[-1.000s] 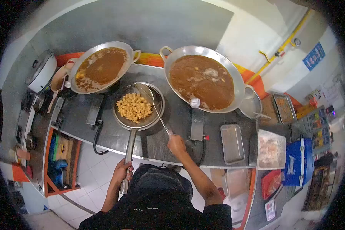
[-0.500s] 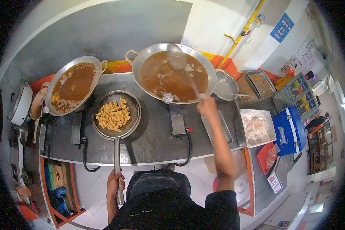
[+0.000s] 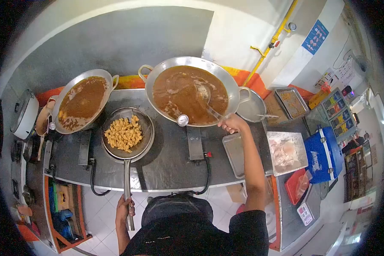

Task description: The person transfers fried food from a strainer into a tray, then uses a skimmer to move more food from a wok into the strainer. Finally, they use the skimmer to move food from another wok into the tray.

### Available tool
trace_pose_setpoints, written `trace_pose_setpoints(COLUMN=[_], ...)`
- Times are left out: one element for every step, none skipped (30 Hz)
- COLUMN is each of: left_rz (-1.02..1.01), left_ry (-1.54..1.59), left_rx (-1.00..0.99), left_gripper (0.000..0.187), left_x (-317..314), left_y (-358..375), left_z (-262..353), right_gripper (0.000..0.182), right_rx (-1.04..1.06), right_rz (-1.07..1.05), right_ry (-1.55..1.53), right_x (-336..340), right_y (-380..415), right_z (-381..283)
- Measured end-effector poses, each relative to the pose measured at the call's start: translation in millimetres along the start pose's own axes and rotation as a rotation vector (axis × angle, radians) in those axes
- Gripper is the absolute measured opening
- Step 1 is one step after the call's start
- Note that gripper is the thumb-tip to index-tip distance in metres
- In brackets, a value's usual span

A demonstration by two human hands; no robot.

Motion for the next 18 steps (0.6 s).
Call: trace_pose_setpoints(left_rz=[-0.001, 0.000, 0.005, 0.006, 0.006, 0.006, 0.014, 0.021, 0.019, 0.018, 0.017, 0.015, 0.018, 0.022, 0.021, 0.019, 0.016, 0.016], left_ry=[-0.011, -0.023, -0.021, -0.018, -0.018, -0.025, -0.026, -0.025, -0.030, -0.030, -0.029, -0.030, -0.023, -0.015, -0.015, -0.009, -0.003, -0.003], left_rx=[-0.012, -0.018, -0.017, -0.019, -0.020, -0.021, -0.028, -0.037, -0.041, -0.036, -0.031, -0.035, -0.033, -0.029, -0.028, -0.032, -0.038, -0.040], left_gripper=[0.009, 0.011, 0.011, 0.012, 0.014, 0.014, 0.017, 0.019, 0.019, 0.017, 0.015, 0.015, 0.015, 0.015, 0.015, 0.016, 0.016, 0.016], left_x=[0.1, -0.6, -0.8, -1.0, -1.2, -2.2, -3.4, -3.9, -3.5, -2.4, -1.8, -1.6, -1.0, -0.5, 0.0, 0.8, 1.0, 0.3], left_y=[-1.0, -0.7, 0.2, 0.0, 0.3, 1.3, 2.2, 2.5, 2.4, 1.8, 0.8, 0.1, -0.6, -1.0, -1.5, -1.6, -2.2, -2.5], left_z=[0.5, -0.7, -2.2, -1.9, -1.1, -0.5, 0.3, 1.0, 0.8, 0.0, -0.7, -1.4, -2.6, -3.9, -5.4, -6.5, -6.0, -5.5], right_gripper=[0.017, 0.018, 0.018, 0.018, 0.018, 0.018, 0.018, 0.017, 0.017, 0.017, 0.017, 0.016, 0.016, 0.017, 0.017, 0.019, 0.019, 0.021], right_rx=[-0.002, -0.009, -0.011, 0.008, 0.027, 0.027, 0.006, -0.014, -0.009, -0.004, 0.001, 0.012, 0.015, 0.037, 0.058, 0.090, 0.092, 0.102], right_rz=[-0.073, -0.148, -0.153, -0.190, -0.225, -0.223, -0.241, -0.259, -0.257, -0.241, -0.226, -0.186, -0.186, -0.154, -0.122, -0.113, -0.113, -0.067], right_ry=[-0.025, -0.050, -0.049, -0.119, -0.192, -0.199, -0.333, -0.465, -0.469, -0.596, -0.721, -0.780, -0.781, -0.806, -0.831, -0.825, -0.826, -0.798], right_x=[-4.6, -12.4, -17.1, -23.8, -31.3, -37.1, -44.4, -51.6, -58.1, -63.3, -67.5, -69.3, -72.8, -73.0, -70.8, -69.6, -66.0, -60.4], right_y=[1.8, 2.9, -2.3, -10.6, -18.0, -28.9, -41.9, -52.2, -57.8, -62.7, -67.1, -73.4, -79.9, -86.9, -95.1, -102.2, -108.2, -107.0], right_z=[-8.7, -15.0, -18.8, -27.2, -34.6, -37.0, -38.6, -39.2, -40.6, -44.1, -47.9, -48.1, -49.7, -52.1, -51.2, -50.7, -48.6, -51.9])
Point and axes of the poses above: each hand's wrist, its own y-axis away from the middle knuckle, its own x-axis out of the back of the hand, z = x × y, the point moved 7 cm from there along -y, towards the middle knuckle, and after that the axes turned 1 degree about x, right-handed, at the moved point
